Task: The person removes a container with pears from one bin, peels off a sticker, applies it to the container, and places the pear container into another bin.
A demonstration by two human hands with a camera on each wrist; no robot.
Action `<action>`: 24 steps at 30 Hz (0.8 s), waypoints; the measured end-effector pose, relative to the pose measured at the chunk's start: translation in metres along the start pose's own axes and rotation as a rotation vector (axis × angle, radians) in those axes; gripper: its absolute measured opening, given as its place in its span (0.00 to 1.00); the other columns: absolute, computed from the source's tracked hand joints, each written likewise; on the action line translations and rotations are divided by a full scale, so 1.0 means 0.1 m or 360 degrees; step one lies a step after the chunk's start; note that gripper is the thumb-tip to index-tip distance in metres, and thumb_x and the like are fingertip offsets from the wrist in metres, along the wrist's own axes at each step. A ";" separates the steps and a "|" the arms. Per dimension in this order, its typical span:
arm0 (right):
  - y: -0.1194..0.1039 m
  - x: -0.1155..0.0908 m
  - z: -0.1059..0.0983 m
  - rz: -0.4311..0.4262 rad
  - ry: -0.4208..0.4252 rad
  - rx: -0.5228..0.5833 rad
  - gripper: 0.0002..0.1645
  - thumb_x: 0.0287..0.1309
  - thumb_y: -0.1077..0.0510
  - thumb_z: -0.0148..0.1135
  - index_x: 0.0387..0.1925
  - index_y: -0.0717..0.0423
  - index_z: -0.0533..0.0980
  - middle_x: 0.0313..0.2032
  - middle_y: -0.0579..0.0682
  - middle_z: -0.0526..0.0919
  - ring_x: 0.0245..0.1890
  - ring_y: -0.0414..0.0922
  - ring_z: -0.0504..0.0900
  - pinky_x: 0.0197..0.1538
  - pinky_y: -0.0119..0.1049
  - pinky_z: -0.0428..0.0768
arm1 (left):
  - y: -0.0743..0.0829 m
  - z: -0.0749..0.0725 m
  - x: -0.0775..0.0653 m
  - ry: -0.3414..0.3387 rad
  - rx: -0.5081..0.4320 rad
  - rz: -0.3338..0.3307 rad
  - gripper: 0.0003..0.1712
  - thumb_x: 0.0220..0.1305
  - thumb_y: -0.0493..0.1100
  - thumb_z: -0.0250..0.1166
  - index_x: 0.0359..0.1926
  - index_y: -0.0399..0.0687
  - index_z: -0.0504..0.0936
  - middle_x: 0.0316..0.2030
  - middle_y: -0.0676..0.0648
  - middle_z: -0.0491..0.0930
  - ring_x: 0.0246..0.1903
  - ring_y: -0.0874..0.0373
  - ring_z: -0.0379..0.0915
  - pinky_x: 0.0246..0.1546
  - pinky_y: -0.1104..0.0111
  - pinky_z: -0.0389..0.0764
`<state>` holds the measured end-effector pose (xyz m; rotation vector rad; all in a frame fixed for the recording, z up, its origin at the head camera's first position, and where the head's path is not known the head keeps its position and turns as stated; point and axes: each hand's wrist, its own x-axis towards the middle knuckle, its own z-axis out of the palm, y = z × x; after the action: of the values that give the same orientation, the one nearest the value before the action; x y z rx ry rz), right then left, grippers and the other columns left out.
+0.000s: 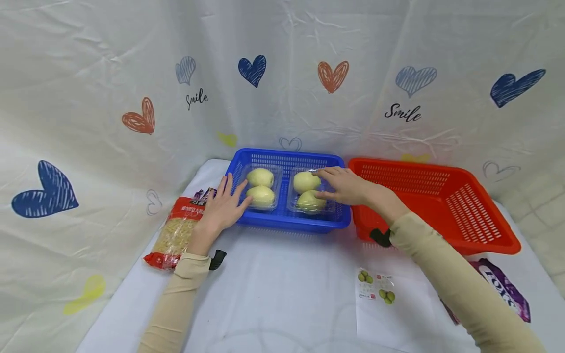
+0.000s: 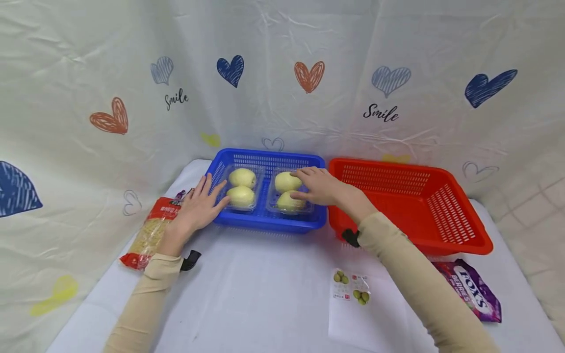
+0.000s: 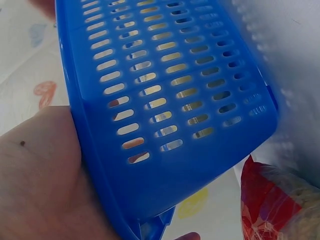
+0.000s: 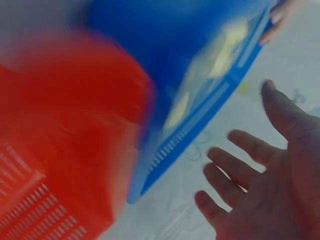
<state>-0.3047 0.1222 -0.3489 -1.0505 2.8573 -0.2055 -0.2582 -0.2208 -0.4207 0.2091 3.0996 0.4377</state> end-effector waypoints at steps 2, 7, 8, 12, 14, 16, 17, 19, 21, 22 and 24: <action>0.04 0.26 -0.07 0.0034 -0.0135 -0.0011 0.40 0.73 0.42 0.58 0.75 0.61 0.63 0.74 0.65 0.67 0.76 0.66 0.61 0.76 0.69 0.58 | 0.00 0.01 0.01 0.0004 0.0006 0.0001 0.39 0.79 0.67 0.41 0.83 0.60 0.50 0.83 0.37 0.33 0.83 0.41 0.26 0.76 0.30 0.42; 0.15 0.71 -0.12 0.0182 -0.0532 0.0169 0.43 0.76 0.42 0.53 0.78 0.64 0.55 0.78 0.68 0.57 0.79 0.66 0.55 0.79 0.64 0.55 | 0.03 0.05 -0.01 0.0016 -0.0003 0.0000 0.39 0.79 0.66 0.42 0.83 0.60 0.49 0.83 0.37 0.34 0.83 0.40 0.28 0.76 0.29 0.42; 0.16 0.77 -0.12 0.0223 -0.0585 0.0217 0.45 0.76 0.42 0.53 0.79 0.64 0.53 0.79 0.67 0.54 0.80 0.65 0.53 0.80 0.63 0.54 | 0.04 0.05 -0.01 0.0017 0.0000 -0.0002 0.39 0.79 0.67 0.41 0.83 0.60 0.49 0.83 0.37 0.34 0.83 0.40 0.28 0.76 0.29 0.42; 0.19 0.92 -0.10 0.0341 -0.0670 0.0248 0.47 0.76 0.42 0.52 0.80 0.66 0.49 0.81 0.66 0.47 0.82 0.62 0.46 0.82 0.59 0.49 | 0.05 0.07 -0.01 0.0018 0.0013 0.0002 0.39 0.79 0.67 0.41 0.83 0.60 0.49 0.83 0.37 0.34 0.83 0.40 0.28 0.76 0.30 0.44; 0.19 0.96 -0.08 0.0387 -0.0668 0.0191 0.47 0.75 0.42 0.53 0.80 0.64 0.49 0.81 0.67 0.46 0.82 0.63 0.45 0.82 0.61 0.49 | 0.05 0.07 -0.01 0.0017 0.0015 0.0001 0.39 0.79 0.67 0.41 0.83 0.60 0.49 0.83 0.38 0.34 0.83 0.41 0.29 0.76 0.30 0.44; 0.17 0.98 -0.06 0.0421 -0.0673 0.0109 0.48 0.74 0.40 0.54 0.80 0.63 0.50 0.81 0.67 0.46 0.82 0.65 0.45 0.81 0.64 0.49 | 0.05 0.07 -0.01 0.0016 0.0011 -0.0003 0.39 0.79 0.67 0.41 0.83 0.61 0.49 0.83 0.38 0.34 0.84 0.41 0.28 0.76 0.30 0.45; 0.16 0.99 -0.05 0.0448 -0.0678 0.0088 0.49 0.73 0.38 0.55 0.80 0.62 0.50 0.81 0.67 0.47 0.82 0.66 0.45 0.81 0.65 0.49 | 0.05 0.06 -0.01 0.0017 0.0011 -0.0007 0.39 0.79 0.67 0.41 0.83 0.61 0.49 0.83 0.38 0.34 0.84 0.41 0.28 0.76 0.30 0.45; 0.13 0.99 -0.05 0.0548 -0.0704 0.0077 0.52 0.70 0.35 0.56 0.81 0.57 0.49 0.81 0.66 0.45 0.82 0.66 0.42 0.80 0.68 0.48 | 0.04 0.05 -0.01 0.0020 0.0004 -0.0013 0.39 0.78 0.67 0.41 0.83 0.61 0.49 0.83 0.38 0.33 0.84 0.42 0.27 0.76 0.30 0.44; 0.10 1.00 -0.04 0.0622 -0.0726 0.0093 0.56 0.68 0.31 0.57 0.82 0.56 0.48 0.82 0.65 0.45 0.82 0.66 0.41 0.80 0.69 0.47 | 0.03 0.04 -0.01 0.0022 0.0005 -0.0017 0.39 0.78 0.67 0.41 0.83 0.62 0.49 0.83 0.39 0.33 0.84 0.43 0.27 0.76 0.30 0.44; 0.10 1.00 -0.04 0.0651 -0.0731 0.0118 0.57 0.67 0.30 0.58 0.82 0.55 0.48 0.82 0.64 0.45 0.82 0.65 0.40 0.80 0.69 0.46 | 0.02 0.03 -0.01 0.0025 0.0002 -0.0016 0.39 0.78 0.67 0.41 0.83 0.61 0.49 0.83 0.39 0.33 0.84 0.42 0.27 0.76 0.30 0.44; 0.08 1.01 -0.03 0.0676 -0.0726 0.0137 0.58 0.65 0.29 0.59 0.82 0.55 0.49 0.82 0.64 0.46 0.82 0.65 0.38 0.80 0.69 0.46 | 0.00 0.01 0.00 0.0022 0.0008 -0.0022 0.39 0.78 0.67 0.41 0.83 0.62 0.49 0.83 0.39 0.33 0.84 0.43 0.27 0.76 0.30 0.44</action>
<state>-0.3872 0.0626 -0.3509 -0.3884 2.5410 -0.0453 -0.2578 -0.2201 -0.4220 0.1855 3.1138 0.4329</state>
